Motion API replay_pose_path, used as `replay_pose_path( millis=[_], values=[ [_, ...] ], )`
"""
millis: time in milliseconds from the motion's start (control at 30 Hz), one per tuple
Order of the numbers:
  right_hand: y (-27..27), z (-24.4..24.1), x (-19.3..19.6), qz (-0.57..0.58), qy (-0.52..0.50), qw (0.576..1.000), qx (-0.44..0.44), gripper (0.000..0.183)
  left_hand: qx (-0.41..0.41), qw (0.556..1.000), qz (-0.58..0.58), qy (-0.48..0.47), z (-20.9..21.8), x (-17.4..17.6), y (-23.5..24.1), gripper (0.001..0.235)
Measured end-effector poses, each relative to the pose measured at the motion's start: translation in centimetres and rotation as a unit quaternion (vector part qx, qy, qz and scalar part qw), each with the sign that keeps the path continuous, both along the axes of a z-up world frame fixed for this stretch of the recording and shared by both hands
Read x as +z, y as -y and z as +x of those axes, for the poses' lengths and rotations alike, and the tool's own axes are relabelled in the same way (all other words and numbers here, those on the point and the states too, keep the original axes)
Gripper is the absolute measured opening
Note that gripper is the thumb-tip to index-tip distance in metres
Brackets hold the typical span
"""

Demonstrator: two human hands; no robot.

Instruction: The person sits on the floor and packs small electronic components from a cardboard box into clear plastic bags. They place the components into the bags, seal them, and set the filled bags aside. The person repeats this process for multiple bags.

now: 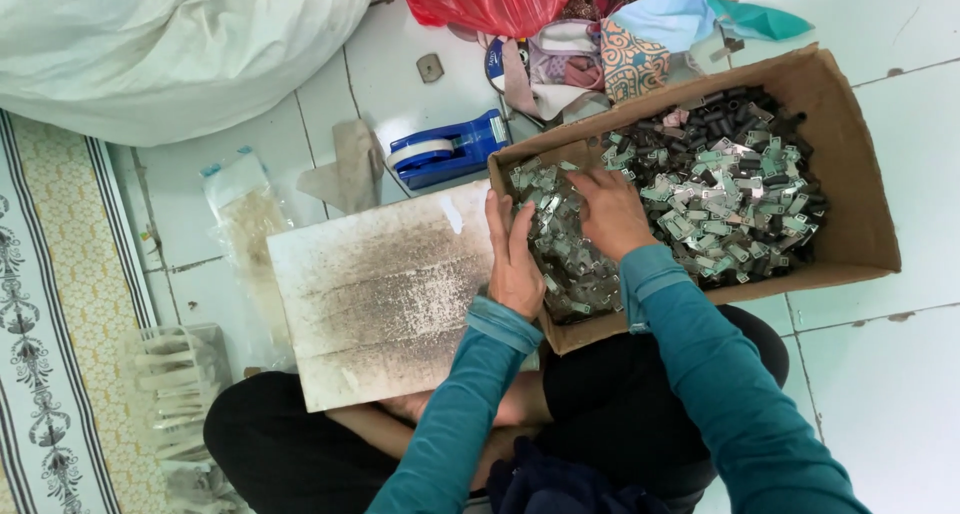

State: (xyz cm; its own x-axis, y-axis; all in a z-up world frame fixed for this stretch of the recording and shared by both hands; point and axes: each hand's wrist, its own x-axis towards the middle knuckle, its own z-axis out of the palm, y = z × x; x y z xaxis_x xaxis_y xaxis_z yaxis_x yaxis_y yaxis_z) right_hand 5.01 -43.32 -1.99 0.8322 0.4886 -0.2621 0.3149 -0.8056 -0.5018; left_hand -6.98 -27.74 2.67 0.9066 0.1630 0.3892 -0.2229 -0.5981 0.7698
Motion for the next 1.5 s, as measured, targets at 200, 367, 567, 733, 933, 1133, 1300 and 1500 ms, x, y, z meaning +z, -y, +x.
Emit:
replay_pose_path(
  millis=[200,367,567,733,933,1133,1300,1500],
  values=[
    [-3.5,-0.2,2.3,-0.046,0.122,0.989,0.067,0.070,0.007,1.000,-0.028,0.013,0.4,-0.5,0.2,0.061],
    [-2.7,1.0,-7.0,-0.067,0.135,0.983,0.108,0.029,0.029,0.998,-0.050,0.030,0.6,-0.8,0.3,0.059],
    [-0.1,1.0,-1.6,-0.044,-0.090,0.994,0.051,0.044,0.068,0.992,-0.100,0.041,0.7,-0.3,0.0,0.060],
    [-2.1,-1.4,0.1,-0.036,-0.171,0.981,0.085,0.041,0.065,0.991,-0.116,0.021,0.7,0.6,0.0,0.051],
    [-2.8,0.4,-0.6,-0.017,-0.089,0.991,0.103,0.050,0.077,0.989,-0.128,0.008,0.6,0.4,0.0,0.049],
    [-3.7,0.5,0.1,0.001,0.013,0.997,0.072,0.050,0.084,0.989,-0.120,0.010,0.8,0.5,0.1,0.048],
    [-3.7,-0.2,-0.5,-0.054,0.055,0.988,0.136,0.059,0.076,0.991,-0.108,0.006,0.6,0.5,0.0,0.047],
    [-1.6,1.3,-4.6,-0.052,0.033,0.995,0.077,0.031,0.084,0.990,-0.113,0.003,0.7,0.3,0.1,0.047]
  ],
)
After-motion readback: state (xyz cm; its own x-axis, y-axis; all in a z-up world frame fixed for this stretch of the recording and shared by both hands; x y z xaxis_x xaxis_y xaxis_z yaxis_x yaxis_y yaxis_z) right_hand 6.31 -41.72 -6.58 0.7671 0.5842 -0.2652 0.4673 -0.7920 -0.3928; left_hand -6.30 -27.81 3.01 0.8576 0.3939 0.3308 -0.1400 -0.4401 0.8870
